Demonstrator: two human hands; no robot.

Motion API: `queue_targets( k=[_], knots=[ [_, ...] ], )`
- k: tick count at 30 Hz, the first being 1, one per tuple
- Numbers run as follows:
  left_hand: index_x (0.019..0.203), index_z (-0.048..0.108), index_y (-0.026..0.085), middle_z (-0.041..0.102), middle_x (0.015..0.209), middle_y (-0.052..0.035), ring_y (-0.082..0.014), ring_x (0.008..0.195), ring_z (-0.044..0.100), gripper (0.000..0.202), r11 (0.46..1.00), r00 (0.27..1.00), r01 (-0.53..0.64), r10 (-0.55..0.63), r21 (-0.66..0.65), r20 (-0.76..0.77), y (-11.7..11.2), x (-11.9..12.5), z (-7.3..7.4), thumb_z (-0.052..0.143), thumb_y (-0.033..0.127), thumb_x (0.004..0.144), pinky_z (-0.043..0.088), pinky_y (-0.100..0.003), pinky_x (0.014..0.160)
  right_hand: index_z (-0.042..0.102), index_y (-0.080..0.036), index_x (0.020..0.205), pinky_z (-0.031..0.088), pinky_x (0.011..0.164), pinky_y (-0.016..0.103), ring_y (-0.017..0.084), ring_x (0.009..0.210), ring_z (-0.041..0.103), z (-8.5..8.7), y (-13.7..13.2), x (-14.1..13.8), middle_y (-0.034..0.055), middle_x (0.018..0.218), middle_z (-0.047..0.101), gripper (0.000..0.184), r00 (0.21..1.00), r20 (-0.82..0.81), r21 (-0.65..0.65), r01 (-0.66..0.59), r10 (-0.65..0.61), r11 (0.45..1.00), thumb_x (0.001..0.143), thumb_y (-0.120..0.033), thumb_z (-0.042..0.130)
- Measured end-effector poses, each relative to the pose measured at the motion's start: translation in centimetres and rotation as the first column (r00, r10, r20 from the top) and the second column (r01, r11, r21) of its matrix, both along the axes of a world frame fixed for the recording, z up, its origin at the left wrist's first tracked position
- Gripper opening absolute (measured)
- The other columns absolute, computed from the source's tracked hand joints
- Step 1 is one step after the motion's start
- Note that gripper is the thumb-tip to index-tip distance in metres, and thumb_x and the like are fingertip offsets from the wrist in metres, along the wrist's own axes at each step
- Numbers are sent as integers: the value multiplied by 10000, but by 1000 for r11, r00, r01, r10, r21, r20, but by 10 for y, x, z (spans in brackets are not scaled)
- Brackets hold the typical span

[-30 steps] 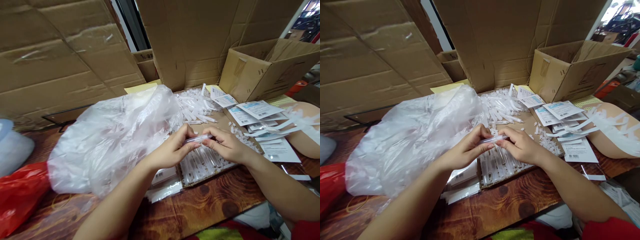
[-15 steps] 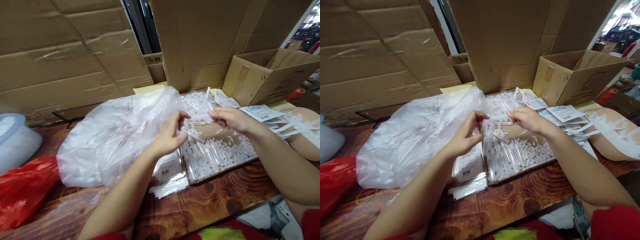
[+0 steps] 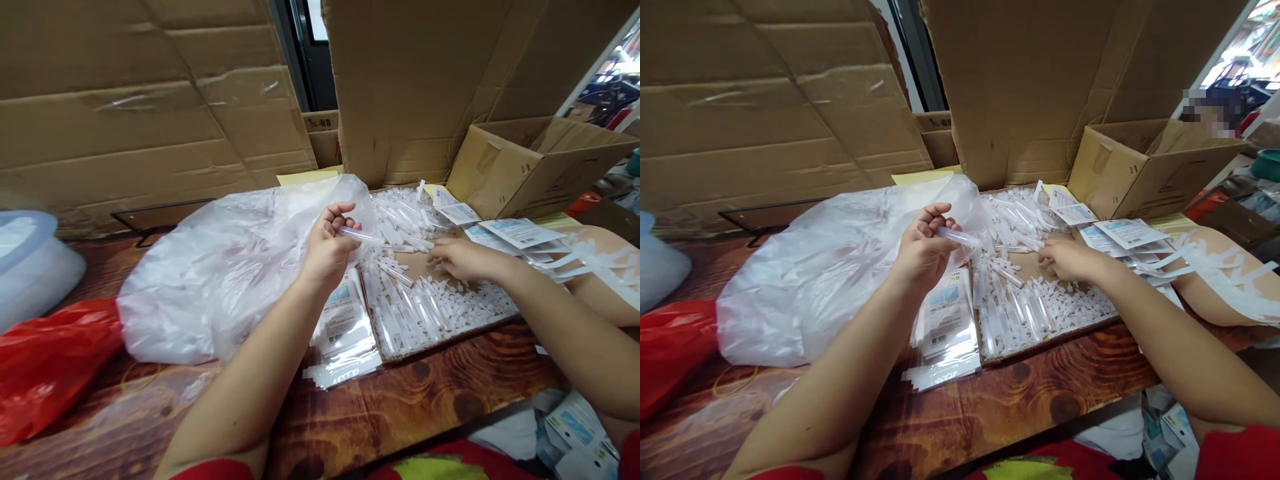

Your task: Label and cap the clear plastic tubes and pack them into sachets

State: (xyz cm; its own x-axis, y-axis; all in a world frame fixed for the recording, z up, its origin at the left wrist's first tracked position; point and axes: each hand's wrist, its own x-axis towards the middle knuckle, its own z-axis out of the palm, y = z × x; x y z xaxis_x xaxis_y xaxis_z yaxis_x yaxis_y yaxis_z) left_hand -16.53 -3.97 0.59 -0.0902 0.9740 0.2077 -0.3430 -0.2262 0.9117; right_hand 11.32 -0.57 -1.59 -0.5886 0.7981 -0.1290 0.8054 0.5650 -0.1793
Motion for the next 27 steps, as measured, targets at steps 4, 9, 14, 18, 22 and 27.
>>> queue_targets(
  k=[4, 9, 14, 18, 22, 27],
  knots=[
    [996, 609, 219, 460, 711, 75, -100, 740, 528, 596, 995, 998, 55, -54, -86, 14, -4, 4, 1, 706, 85, 423, 483, -237, 764, 775, -165, 850, 500, 889, 350, 239, 924, 676, -22, -9, 4, 125, 937, 745, 237, 995, 94, 86, -39, 31, 996, 830, -44, 571],
    [743, 639, 178, 519, 683, 32, -103, 686, 476, 243, 989, 988, 108, -118, -99, -99, -9, 19, -11, 691, 129, 510, 415, -245, 686, 749, -145, 913, 503, 888, 363, 252, 942, 660, -26, -21, -8, 141, 950, 722, 251, 998, 21, 242, -56, 53, 969, 900, -95, 504],
    [772, 682, 192, 543, 832, -16, -157, 801, 522, 224, 999, 854, -51, 53, 18, -517, -9, 18, -17, 551, 90, 621, 438, -295, 755, 717, -169, 954, 527, 865, 387, 253, 933, 659, -17, -33, -25, 129, 957, 701, 229, 929, -344, 396, 14, 135, 918, 917, -158, 492],
    [924, 715, 207, 589, 907, -28, -182, 816, 562, 346, 962, 509, 272, -130, 15, -851, -16, -2, 0, 540, 64, 662, 467, -332, 779, 691, -192, 910, 530, 814, 377, 233, 880, 666, -13, -39, -30, 102, 932, 693, 185, 842, -519, 391, 83, 145, 917, 911, -177, 506],
    [878, 694, 190, 653, 913, -69, -231, 813, 608, 124, 886, 94, 426, -244, -182, -965, -34, 3, 9, 614, 177, 784, 491, -372, 782, 680, -205, 913, 531, 754, 347, 201, 822, 657, -15, -43, -27, 71, 894, 683, 155, 792, -592, 371, 106, 147, 923, 937, -196, 528],
    [1043, 685, 127, 653, 1067, -146, -295, 970, 627, 242, 915, -227, 345, -136, -210, -964, -45, 28, 2, 576, 133, 828, 514, -423, 886, 666, -214, 919, 518, 689, 307, 166, 768, 627, -19, -46, -25, 43, 877, 673, 94, 742, -630, 443, 97, 232, 891, 927, -150, 598]
  ],
)
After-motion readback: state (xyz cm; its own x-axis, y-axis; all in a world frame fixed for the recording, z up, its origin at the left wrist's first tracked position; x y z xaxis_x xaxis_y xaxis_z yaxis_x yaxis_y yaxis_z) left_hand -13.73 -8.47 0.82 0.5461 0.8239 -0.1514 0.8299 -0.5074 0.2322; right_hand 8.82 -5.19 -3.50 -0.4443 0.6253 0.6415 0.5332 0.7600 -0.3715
